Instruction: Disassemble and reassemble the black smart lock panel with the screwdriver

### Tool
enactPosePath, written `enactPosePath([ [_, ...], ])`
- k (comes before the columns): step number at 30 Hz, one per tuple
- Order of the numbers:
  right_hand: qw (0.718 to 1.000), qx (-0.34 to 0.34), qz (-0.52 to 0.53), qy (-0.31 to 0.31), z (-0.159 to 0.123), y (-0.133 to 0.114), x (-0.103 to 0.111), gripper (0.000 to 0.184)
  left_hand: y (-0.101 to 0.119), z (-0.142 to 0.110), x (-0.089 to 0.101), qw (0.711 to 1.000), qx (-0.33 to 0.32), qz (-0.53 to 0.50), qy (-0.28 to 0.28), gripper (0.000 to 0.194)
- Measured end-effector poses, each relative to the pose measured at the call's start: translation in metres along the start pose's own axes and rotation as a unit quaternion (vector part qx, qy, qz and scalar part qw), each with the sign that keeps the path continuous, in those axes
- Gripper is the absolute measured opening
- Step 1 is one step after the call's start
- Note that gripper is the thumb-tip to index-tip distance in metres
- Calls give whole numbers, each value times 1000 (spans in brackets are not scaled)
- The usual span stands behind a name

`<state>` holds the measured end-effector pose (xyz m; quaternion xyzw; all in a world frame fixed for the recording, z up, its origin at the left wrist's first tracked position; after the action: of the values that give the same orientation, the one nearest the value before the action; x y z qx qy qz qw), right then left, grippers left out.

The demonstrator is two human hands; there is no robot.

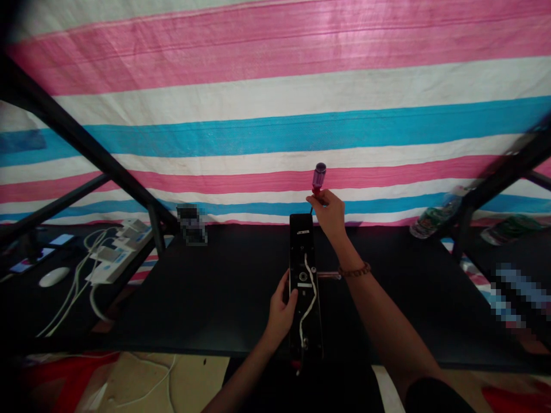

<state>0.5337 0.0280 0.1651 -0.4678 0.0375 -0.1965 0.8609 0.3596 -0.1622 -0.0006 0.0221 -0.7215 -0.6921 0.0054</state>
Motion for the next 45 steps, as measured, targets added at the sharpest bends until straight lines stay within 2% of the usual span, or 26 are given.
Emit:
enactPosePath([
  [5,997,30,-10,-65,2,-4,-3,26,2,-1,0,1000,1,0,-1,59],
  [8,998,35,-20,-39,2,-7,-6,24,4,-1,0,1000,0,-7,-7,58],
  [13,1000,6,-2,19,-1,-6,-8,23,6,-1,0,1000,15,-18,0,61],
  [20,997,57,-35,-36,0,-10,-7,24,5,-1,0,1000,2,-11,-2,58],
  [27,999,23,-36,23,-3,-10,-7,20,4,-1,-1,1000,13,-17,-9,59],
  [34,995,65,-67,-41,0,-14,-6,26,6,0,0,1000,15,-21,2,61],
  [42,999,24,-33,23,-5,-12,-9,20,2,0,1,1000,3,-13,-4,60],
  [45,999,35,-41,-2,-6,-13,-9,21,0,0,0,1000,-2,-10,-7,59],
])
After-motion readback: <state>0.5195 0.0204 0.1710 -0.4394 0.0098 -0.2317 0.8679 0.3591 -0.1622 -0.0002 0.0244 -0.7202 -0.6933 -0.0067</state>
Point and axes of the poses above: each hand's wrist, its own z-axis towards the middle knuckle, its own x-axis out of the back of the hand, y = z × x, the point moved 3 cm from there along z, towards the middle knuckle, and after that the axes turned 4 degrees about x, right-handed, at the moved point
